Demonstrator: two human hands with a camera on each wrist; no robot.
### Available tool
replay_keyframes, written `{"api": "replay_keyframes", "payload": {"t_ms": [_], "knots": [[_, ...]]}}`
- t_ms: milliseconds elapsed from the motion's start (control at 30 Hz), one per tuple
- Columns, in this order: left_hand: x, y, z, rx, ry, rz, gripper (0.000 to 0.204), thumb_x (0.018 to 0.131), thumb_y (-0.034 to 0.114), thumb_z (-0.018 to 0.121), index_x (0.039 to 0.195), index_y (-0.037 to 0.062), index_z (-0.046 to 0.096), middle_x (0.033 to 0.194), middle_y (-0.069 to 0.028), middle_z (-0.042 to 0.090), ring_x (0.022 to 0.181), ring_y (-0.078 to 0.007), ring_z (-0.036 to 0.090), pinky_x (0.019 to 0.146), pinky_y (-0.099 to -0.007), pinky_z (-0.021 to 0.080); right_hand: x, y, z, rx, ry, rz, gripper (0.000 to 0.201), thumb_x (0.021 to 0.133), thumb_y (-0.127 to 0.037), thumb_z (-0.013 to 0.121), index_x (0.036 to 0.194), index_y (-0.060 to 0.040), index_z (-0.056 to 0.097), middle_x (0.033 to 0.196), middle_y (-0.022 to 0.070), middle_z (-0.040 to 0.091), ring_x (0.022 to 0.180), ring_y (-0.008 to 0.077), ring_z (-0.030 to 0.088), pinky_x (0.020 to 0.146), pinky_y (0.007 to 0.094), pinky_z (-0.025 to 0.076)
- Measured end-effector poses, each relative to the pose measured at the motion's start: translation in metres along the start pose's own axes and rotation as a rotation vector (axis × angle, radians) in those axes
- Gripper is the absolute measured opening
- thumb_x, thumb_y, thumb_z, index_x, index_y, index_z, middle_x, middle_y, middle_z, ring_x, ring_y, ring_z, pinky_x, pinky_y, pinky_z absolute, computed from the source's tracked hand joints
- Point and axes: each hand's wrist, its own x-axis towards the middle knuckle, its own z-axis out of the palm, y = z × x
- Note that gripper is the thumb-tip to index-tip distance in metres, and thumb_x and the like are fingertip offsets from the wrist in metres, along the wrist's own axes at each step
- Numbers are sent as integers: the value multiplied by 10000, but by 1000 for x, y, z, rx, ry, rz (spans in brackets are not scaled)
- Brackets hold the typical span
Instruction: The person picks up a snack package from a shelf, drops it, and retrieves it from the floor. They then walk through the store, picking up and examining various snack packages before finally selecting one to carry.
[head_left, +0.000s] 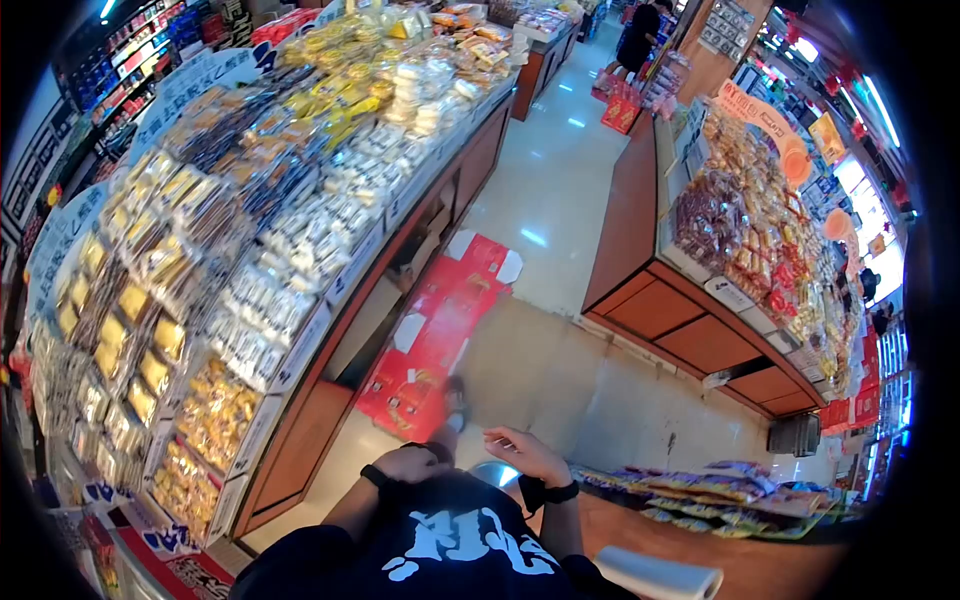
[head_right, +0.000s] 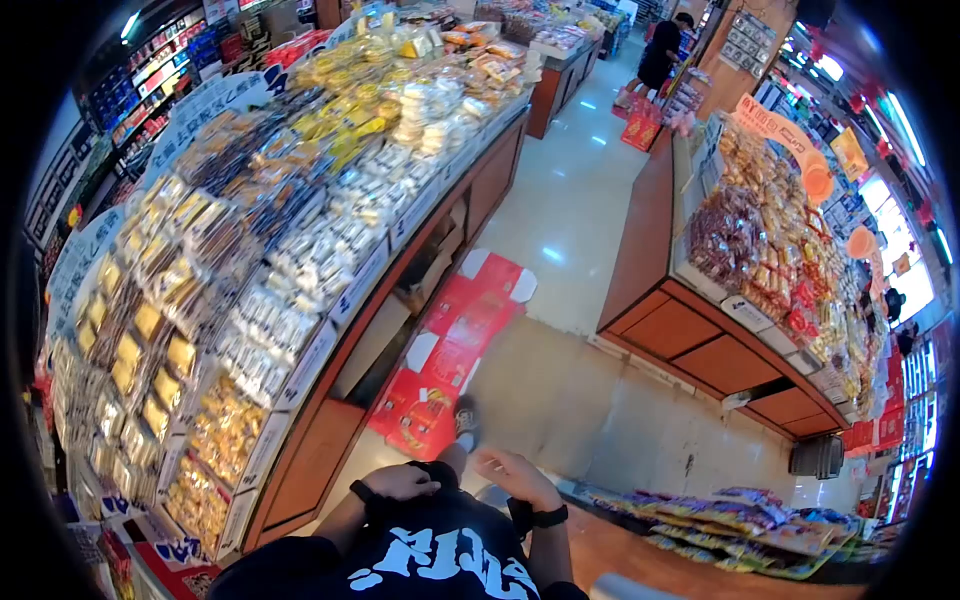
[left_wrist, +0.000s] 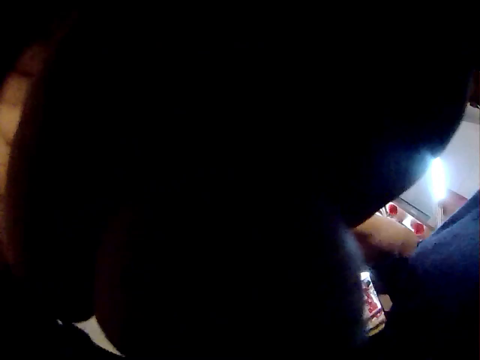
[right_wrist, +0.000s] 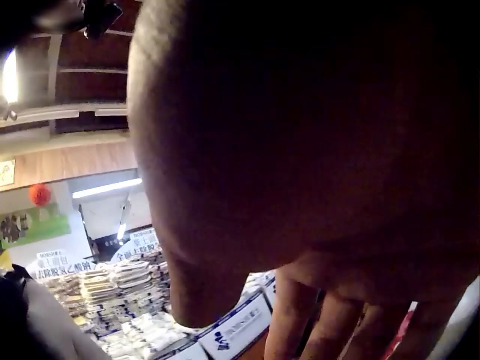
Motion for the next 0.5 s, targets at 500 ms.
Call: {"api": "replay_keyframes", "payload": {"t_ms": [500], "knots": [[236, 152, -285, 155, 319, 476, 523, 973, 506, 425, 986, 36, 654, 870, -208, 668, 833, -383, 641, 738, -465, 499, 48, 6, -275, -180, 486, 395, 474, 918, -399, 633, 1209, -26, 611, 1072, 159, 685, 967, 271, 662, 850, 368, 523]]}}
